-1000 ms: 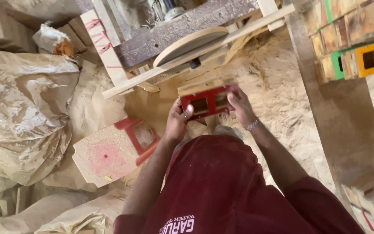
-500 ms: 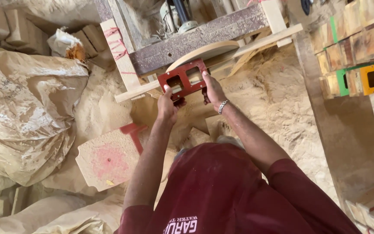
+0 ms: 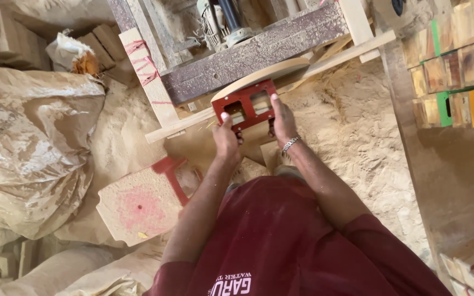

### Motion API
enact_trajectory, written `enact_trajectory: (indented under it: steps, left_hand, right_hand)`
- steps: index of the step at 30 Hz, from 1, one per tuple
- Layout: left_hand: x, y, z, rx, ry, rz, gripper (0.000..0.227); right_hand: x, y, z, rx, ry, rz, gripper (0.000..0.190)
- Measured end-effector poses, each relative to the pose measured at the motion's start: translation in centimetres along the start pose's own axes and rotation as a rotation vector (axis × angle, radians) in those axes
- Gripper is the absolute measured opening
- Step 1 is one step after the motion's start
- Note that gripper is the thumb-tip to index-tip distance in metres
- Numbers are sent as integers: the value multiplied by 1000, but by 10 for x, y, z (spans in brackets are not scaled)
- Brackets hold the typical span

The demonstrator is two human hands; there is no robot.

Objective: The person repeatedly presses small painted wooden blocks against a rotating grinding wheel to smooth their edges. They handle several blocks in sequence, rotating them to sand different sides, and place finished pieces on a nearby wooden surface.

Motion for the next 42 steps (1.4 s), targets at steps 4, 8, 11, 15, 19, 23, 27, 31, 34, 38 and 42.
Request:
enact_trajectory:
  steps: [4,8,11,15,19,23,27,31,34,38,42]
  left_hand:
    - [-1,25,9,2,-15,-6,37]
    - [0,50,16,16,-31,-35,44]
    - [4,69,23,30,-36,-30,45]
    - [10,98,35,18,-34,-47,42]
    - [14,135,42,65,51,-21,38]
    - [19,162,53,77,74,-16,40]
    - [22,198,56,63,31,59,42]
    - [5,213,67,23,-26,418,40]
    - [-39,184,65,298,425,636,37]
    - [-81,129,83,459,651,625,51]
    - [-123,91,57,572,670,481,73]
  right_hand:
    - [8,-24,0,22,-44,-37,61]
    - [18,-45,-1,97,-33,-67,60]
    - [25,-61,19,31,-243,-104,60]
    - [24,-84,24,85,8,-185,53]
    - [29,-107,43,90,23,-150,54]
    - [39,-133,41,73,62,-200,53]
    - [60,-158,43,70,19,-194,55]
    - [52,-190,50,205,-123,-33,59]
    - [28,-208,62,373,-182,230,50]
    - [-18,-212,60,638,-510,471,56]
    - [-27,-198,56,470,-554,409,63]
Point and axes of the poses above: each hand's wrist, its own x-axis towards the middle knuckle, its own y-axis out of the palm, z = x × y, the point moved 6 cm from there along x, towards the middle knuckle, and after that the axes turned 12 degrees about -y, right-handed, at the moved point
